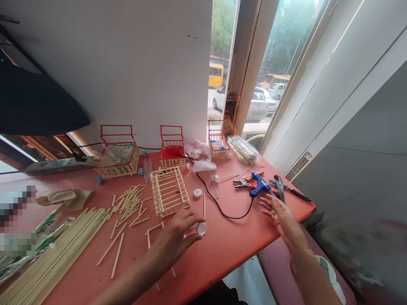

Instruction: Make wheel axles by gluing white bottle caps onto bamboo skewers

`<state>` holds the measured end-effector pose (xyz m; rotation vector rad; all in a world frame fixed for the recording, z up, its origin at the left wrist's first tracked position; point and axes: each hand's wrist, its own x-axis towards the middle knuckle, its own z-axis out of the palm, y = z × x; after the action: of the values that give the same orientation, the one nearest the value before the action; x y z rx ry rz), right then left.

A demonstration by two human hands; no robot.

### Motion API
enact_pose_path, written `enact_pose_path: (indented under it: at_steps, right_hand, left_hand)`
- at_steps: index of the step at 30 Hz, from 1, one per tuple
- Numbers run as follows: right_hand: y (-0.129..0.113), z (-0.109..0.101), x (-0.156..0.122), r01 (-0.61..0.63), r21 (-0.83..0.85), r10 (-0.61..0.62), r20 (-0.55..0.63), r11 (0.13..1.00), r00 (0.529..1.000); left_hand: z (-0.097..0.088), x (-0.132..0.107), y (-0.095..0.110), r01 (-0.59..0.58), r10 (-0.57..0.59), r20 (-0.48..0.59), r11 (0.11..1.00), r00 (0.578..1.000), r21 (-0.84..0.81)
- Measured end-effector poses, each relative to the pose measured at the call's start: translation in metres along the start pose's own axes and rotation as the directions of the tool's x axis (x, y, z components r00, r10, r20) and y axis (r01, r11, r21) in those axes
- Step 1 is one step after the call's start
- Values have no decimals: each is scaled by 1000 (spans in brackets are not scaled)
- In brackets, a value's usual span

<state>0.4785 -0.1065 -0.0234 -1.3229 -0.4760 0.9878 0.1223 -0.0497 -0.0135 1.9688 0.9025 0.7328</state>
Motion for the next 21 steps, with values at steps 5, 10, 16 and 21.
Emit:
enact_pose_path:
  at_steps: [5, 10, 16, 21]
  right_hand:
    - [17, 12, 16, -64, 125, 59, 42, 990, 997]
    - [13, 22, 30, -143, 181, 131, 76, 973, 988]
    - [11, 32, 35, -166, 185, 145, 121, 969, 982]
    - [13, 35, 42, -101, 168, 87, 90, 981, 992]
  left_hand:
    - [24, 16, -7, -55, 50, 65, 995, 997, 86]
    - [31, 20, -18, -17, 15, 29, 997, 999, 74]
    - [13, 17, -10, 24, -25, -25, 999, 999, -42]
    - [-1, 13, -2, 76, -86, -46, 980, 995, -185]
